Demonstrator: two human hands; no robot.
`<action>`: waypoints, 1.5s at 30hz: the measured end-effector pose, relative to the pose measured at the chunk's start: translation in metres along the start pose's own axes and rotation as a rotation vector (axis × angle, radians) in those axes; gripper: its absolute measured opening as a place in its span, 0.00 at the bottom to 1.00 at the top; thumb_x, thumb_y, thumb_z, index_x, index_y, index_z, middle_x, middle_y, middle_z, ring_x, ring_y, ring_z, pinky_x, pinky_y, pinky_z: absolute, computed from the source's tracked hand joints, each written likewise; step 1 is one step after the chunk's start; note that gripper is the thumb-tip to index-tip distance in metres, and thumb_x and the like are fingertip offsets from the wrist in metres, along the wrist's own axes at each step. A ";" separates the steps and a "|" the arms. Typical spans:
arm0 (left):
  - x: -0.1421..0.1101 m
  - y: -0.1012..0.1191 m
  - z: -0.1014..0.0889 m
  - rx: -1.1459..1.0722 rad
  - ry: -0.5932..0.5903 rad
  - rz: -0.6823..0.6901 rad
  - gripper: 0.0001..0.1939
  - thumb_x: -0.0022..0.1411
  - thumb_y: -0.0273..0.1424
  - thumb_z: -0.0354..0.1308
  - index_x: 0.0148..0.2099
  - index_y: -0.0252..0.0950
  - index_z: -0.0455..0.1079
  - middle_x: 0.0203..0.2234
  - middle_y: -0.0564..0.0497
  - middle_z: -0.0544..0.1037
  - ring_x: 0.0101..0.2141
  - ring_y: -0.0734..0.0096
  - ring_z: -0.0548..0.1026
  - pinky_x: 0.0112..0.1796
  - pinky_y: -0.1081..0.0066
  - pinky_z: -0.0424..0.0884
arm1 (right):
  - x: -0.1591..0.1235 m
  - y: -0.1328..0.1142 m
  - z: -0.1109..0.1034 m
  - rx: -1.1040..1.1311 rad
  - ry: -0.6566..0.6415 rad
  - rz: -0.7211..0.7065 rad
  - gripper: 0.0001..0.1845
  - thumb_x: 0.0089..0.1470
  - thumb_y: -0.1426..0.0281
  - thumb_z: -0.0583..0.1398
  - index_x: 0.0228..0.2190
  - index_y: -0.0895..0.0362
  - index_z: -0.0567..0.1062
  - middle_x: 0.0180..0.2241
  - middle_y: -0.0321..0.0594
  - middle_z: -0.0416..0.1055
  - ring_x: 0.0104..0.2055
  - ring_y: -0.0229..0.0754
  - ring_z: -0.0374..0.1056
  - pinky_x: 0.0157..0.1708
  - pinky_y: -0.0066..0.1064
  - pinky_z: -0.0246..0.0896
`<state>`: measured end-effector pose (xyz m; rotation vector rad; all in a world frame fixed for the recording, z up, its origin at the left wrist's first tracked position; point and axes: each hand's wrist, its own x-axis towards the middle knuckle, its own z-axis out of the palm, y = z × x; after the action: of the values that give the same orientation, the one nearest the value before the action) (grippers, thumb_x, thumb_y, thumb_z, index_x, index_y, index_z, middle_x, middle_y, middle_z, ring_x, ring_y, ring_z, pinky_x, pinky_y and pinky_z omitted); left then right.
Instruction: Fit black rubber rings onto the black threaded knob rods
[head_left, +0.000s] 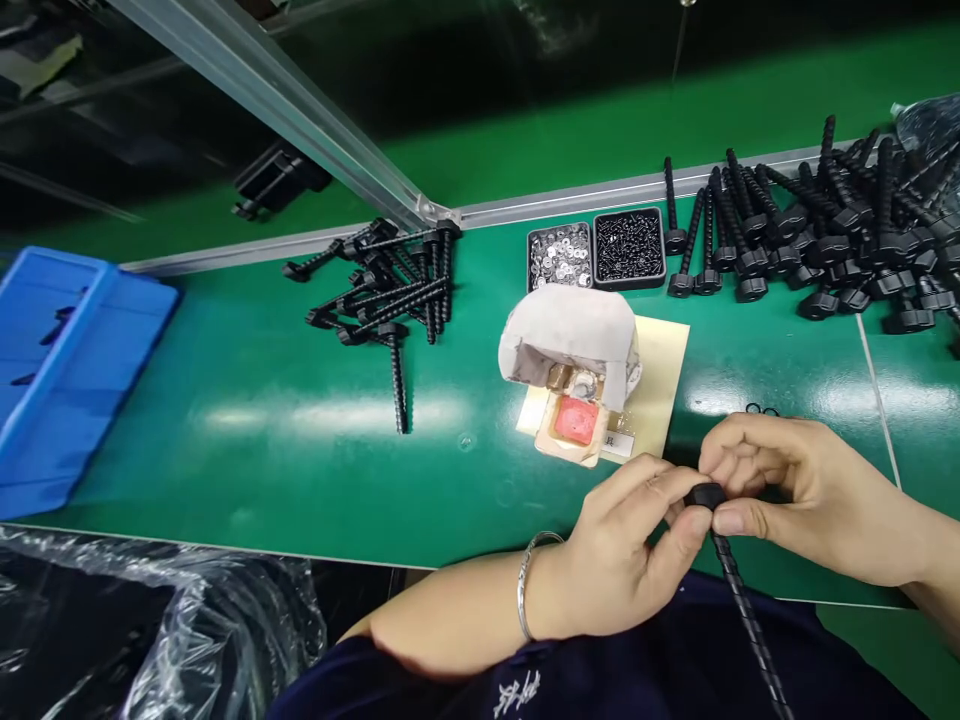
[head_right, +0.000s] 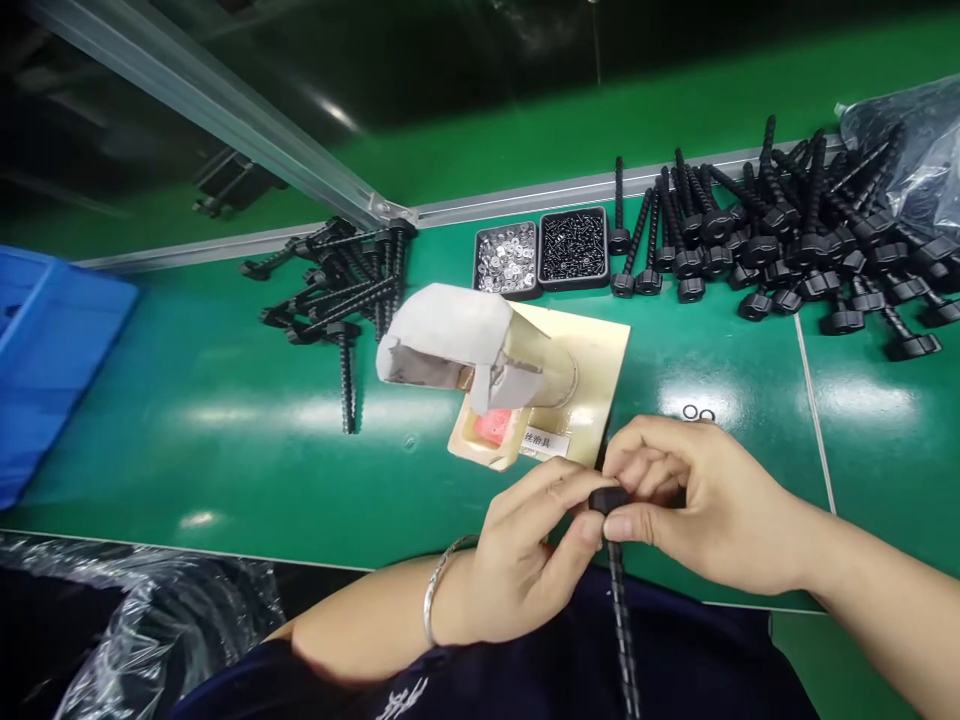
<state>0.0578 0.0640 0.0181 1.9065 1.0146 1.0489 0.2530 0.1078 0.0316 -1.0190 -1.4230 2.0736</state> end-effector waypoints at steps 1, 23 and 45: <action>0.000 0.000 0.000 -0.014 0.000 -0.008 0.08 0.69 0.25 0.54 0.48 0.28 0.70 0.29 0.46 0.74 0.29 0.71 0.71 0.32 0.73 0.74 | -0.001 0.001 -0.001 -0.010 -0.007 -0.019 0.10 0.56 0.69 0.67 0.34 0.58 0.71 0.24 0.31 0.69 0.25 0.30 0.66 0.25 0.16 0.62; -0.005 -0.007 -0.007 0.103 -0.044 0.171 0.20 0.68 0.20 0.51 0.61 0.24 0.61 0.39 0.39 0.72 0.39 0.65 0.71 0.40 0.69 0.76 | -0.004 0.009 -0.008 -0.479 0.058 -0.502 0.09 0.62 0.77 0.59 0.42 0.51 0.72 0.34 0.33 0.72 0.32 0.29 0.70 0.35 0.16 0.67; -0.008 -0.019 0.005 -0.082 0.047 0.085 0.18 0.67 0.22 0.51 0.58 0.37 0.64 0.34 0.45 0.72 0.28 0.68 0.77 0.32 0.70 0.79 | 0.006 0.020 -0.004 -0.491 0.125 -0.603 0.14 0.55 0.78 0.59 0.41 0.53 0.78 0.33 0.38 0.77 0.33 0.37 0.73 0.35 0.27 0.68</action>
<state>0.0540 0.0640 -0.0024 1.8798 0.9096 1.1713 0.2537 0.1068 0.0104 -0.7339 -1.9263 1.2433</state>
